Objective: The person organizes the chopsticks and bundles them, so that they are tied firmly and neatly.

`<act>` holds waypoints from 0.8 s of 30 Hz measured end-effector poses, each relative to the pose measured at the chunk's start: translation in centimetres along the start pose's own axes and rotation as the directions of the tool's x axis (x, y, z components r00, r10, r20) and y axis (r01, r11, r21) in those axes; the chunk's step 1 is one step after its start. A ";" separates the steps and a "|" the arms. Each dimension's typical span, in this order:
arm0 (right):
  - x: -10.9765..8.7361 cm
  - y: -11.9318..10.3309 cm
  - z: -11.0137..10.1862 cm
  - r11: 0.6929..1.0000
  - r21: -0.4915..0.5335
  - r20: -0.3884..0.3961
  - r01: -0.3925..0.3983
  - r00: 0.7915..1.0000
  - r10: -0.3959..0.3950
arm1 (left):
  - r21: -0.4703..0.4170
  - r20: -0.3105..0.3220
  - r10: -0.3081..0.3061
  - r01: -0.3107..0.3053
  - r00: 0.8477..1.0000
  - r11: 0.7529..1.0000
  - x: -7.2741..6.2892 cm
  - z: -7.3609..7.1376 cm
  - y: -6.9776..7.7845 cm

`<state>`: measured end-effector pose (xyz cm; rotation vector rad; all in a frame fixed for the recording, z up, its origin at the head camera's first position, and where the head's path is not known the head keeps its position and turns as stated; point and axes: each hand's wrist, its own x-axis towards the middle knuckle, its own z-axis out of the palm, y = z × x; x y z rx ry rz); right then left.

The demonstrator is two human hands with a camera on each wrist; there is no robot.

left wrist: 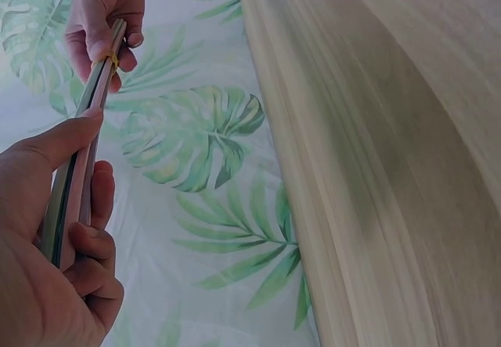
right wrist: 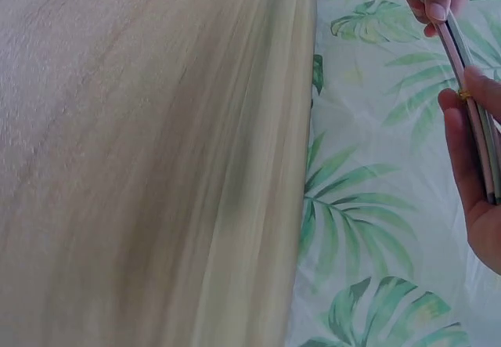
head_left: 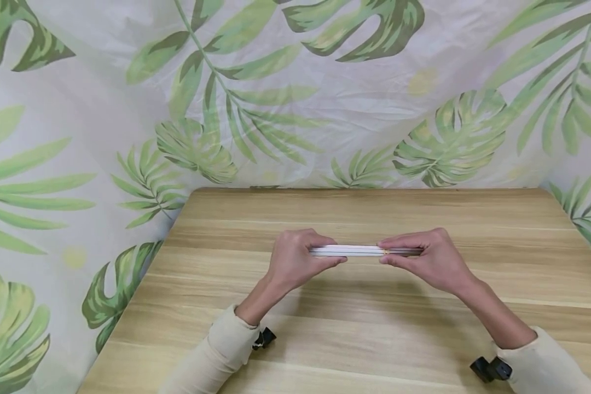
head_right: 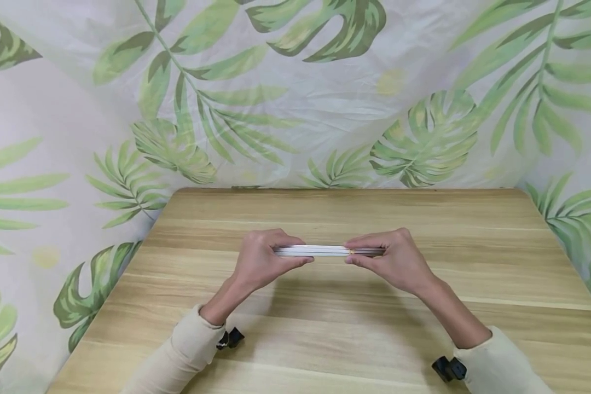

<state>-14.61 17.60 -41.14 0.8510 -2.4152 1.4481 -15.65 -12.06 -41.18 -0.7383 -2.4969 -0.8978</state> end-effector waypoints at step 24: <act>-0.1 0.7 0.1 0.977 -0.157 -0.017 0.145 0.989 -0.150 | -0.103 0.052 -0.016 0.022 0.999 0.994 -0.4 -0.1 -0.8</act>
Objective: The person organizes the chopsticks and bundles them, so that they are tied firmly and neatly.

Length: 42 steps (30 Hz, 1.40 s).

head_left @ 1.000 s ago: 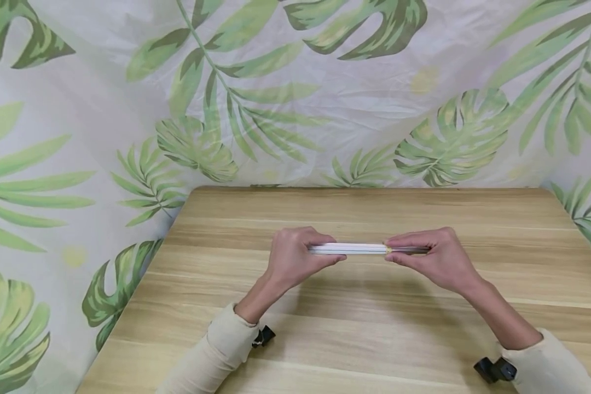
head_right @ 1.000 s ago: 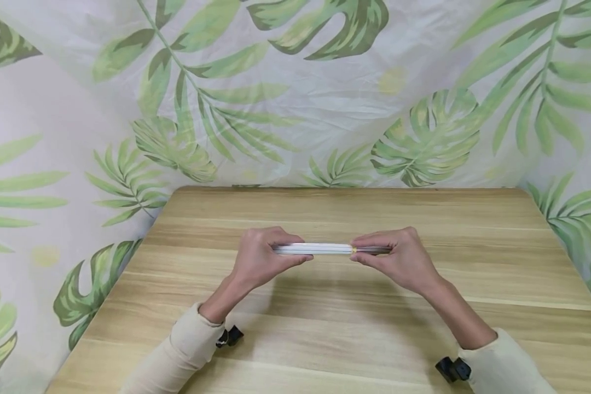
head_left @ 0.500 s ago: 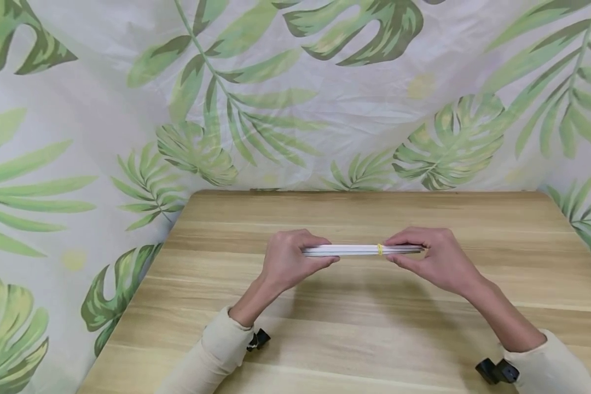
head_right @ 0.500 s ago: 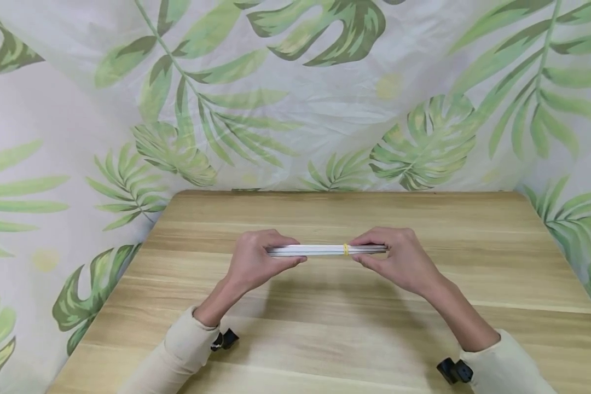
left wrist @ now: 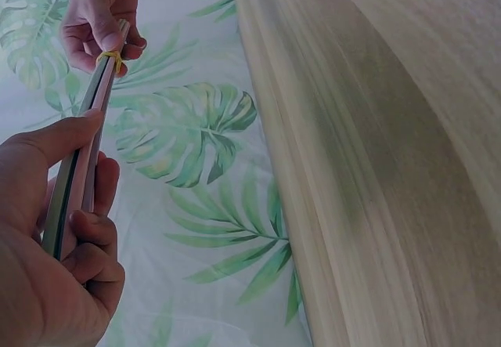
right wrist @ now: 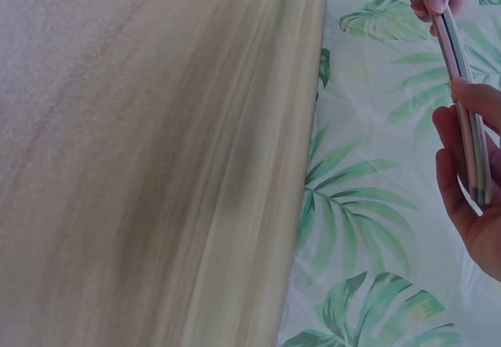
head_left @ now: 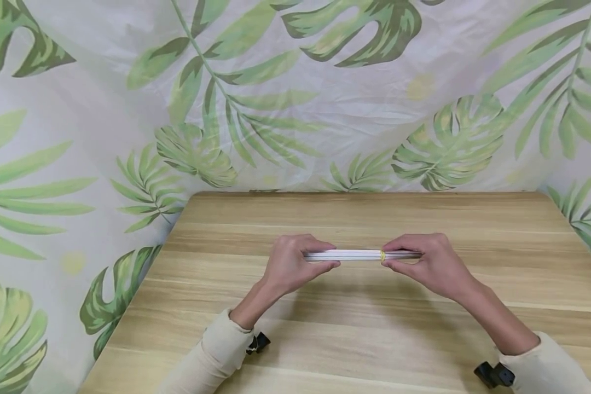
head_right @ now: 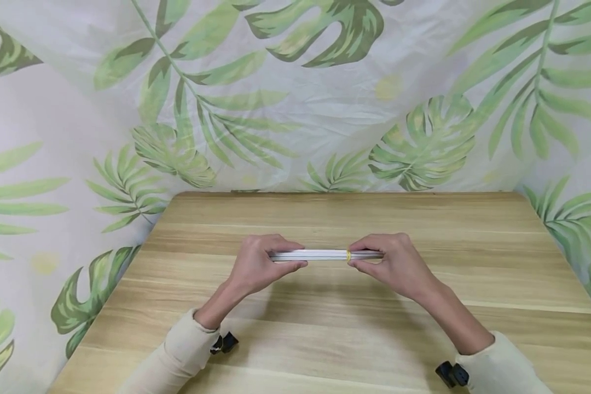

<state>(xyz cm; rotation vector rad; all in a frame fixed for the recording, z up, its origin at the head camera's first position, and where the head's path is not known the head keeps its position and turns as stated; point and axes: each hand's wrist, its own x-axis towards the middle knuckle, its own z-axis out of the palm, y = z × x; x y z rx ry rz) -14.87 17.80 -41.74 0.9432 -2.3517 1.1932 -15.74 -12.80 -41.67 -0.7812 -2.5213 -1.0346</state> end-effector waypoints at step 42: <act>0.7 -1.0 0.0 0.996 -0.087 0.028 0.035 0.999 -0.033 | 0.064 -0.027 0.038 -0.036 0.999 0.997 0.8 -0.3 0.7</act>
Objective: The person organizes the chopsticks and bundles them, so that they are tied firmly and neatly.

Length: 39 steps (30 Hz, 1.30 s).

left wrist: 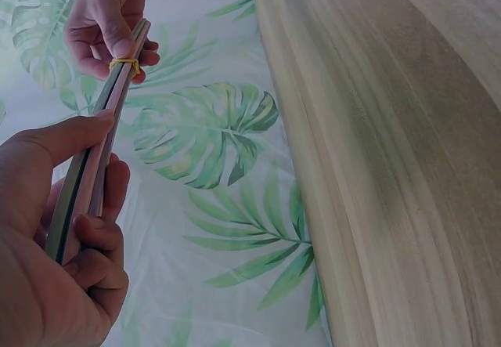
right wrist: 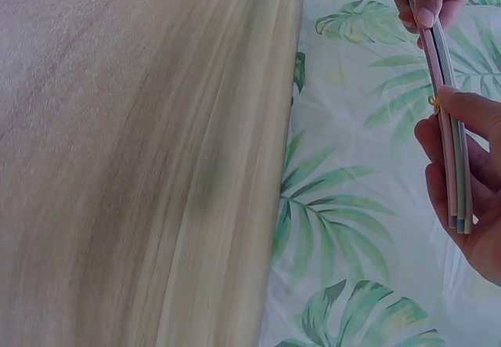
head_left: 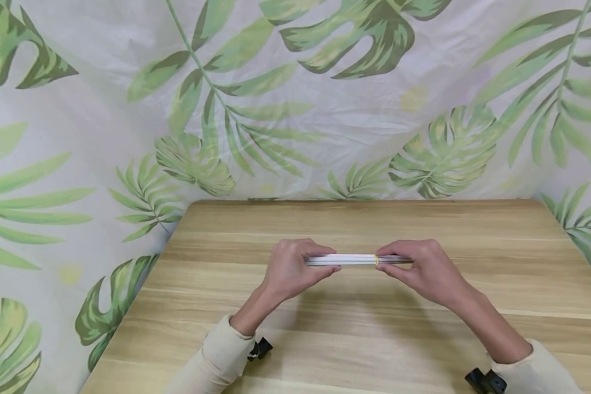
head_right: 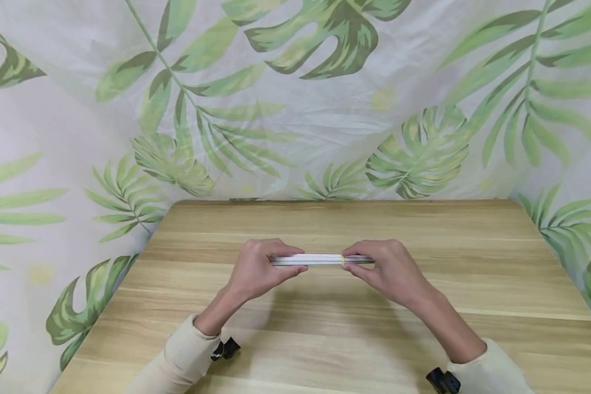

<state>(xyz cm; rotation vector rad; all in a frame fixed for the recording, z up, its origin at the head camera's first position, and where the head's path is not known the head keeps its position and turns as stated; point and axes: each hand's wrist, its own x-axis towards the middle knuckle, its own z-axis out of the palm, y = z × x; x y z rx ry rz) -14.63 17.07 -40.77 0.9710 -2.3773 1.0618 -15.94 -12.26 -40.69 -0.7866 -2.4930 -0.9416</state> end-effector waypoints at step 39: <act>0.5 0.0 1.2 0.997 -0.076 -0.023 0.023 0.999 -0.025 | 0.019 0.018 -0.016 0.015 1.000 1.000 -0.1 0.0 0.1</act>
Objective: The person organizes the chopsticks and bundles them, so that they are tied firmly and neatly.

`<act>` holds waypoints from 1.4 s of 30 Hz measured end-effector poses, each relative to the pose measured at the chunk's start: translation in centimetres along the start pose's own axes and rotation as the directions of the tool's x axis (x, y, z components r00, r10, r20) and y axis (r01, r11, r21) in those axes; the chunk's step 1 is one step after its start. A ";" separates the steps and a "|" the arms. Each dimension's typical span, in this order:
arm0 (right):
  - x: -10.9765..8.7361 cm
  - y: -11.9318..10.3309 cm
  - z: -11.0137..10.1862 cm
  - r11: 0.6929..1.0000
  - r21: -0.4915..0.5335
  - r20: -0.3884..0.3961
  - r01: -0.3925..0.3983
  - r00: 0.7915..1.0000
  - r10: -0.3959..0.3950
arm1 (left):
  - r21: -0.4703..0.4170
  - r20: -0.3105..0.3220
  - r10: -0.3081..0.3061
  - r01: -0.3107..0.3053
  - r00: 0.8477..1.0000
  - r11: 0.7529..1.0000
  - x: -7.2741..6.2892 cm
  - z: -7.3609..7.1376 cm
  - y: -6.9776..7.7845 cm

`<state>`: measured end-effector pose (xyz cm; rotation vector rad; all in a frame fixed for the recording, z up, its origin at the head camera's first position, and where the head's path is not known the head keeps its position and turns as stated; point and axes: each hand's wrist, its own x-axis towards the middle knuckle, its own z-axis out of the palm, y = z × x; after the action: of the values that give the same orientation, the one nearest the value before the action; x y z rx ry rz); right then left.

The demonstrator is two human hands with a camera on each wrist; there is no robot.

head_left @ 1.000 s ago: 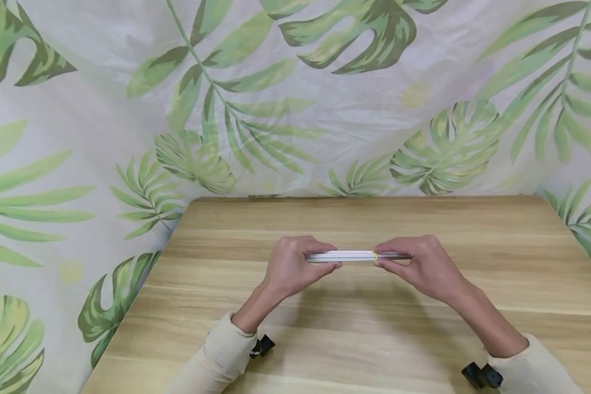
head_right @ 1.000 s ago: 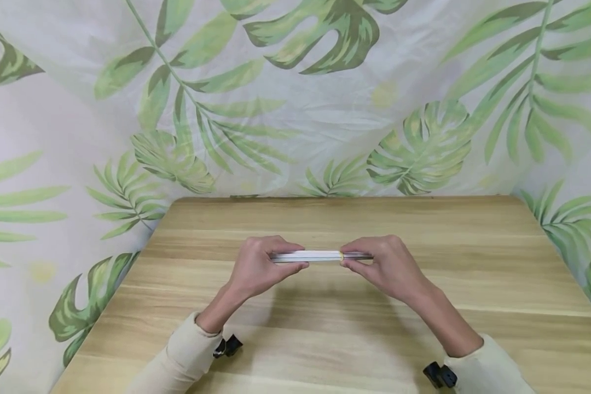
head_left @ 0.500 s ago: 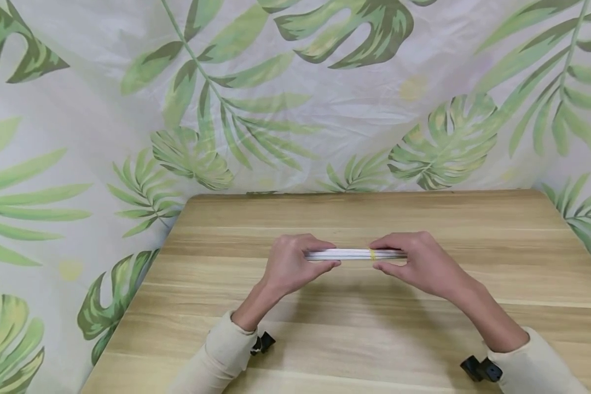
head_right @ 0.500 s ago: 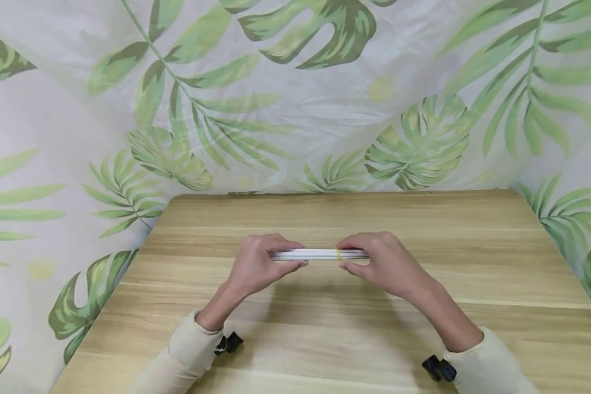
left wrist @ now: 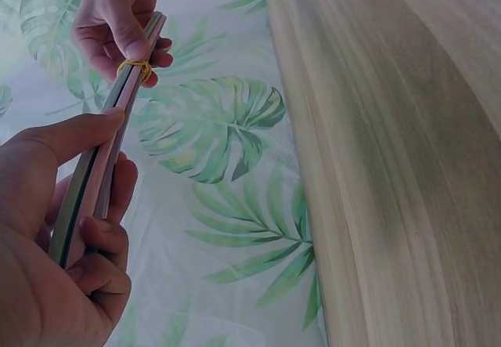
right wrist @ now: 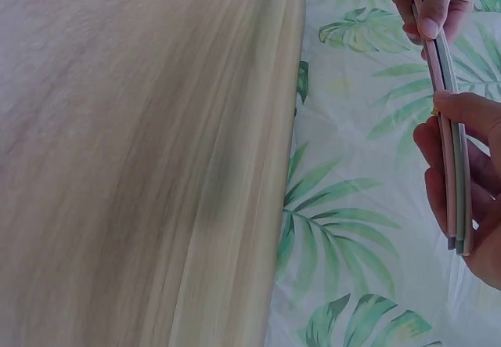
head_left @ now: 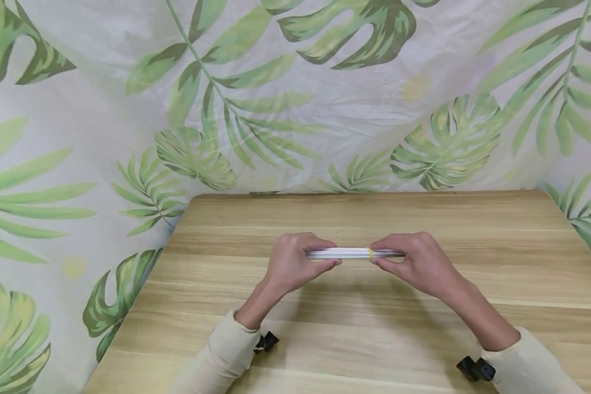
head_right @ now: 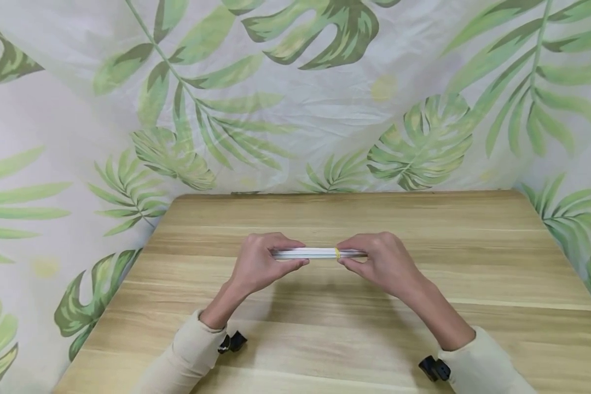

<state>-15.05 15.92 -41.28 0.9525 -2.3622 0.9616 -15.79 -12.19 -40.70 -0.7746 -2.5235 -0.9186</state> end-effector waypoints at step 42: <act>0.6 -0.7 0.5 0.999 0.034 0.048 -0.028 0.998 0.027 | 0.005 -0.012 0.010 -0.010 1.000 1.000 0.0 0.6 0.9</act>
<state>-15.04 14.96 -40.93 0.9687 -2.4111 1.0043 -15.34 -11.25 -40.70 -0.7772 -2.5083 -0.9107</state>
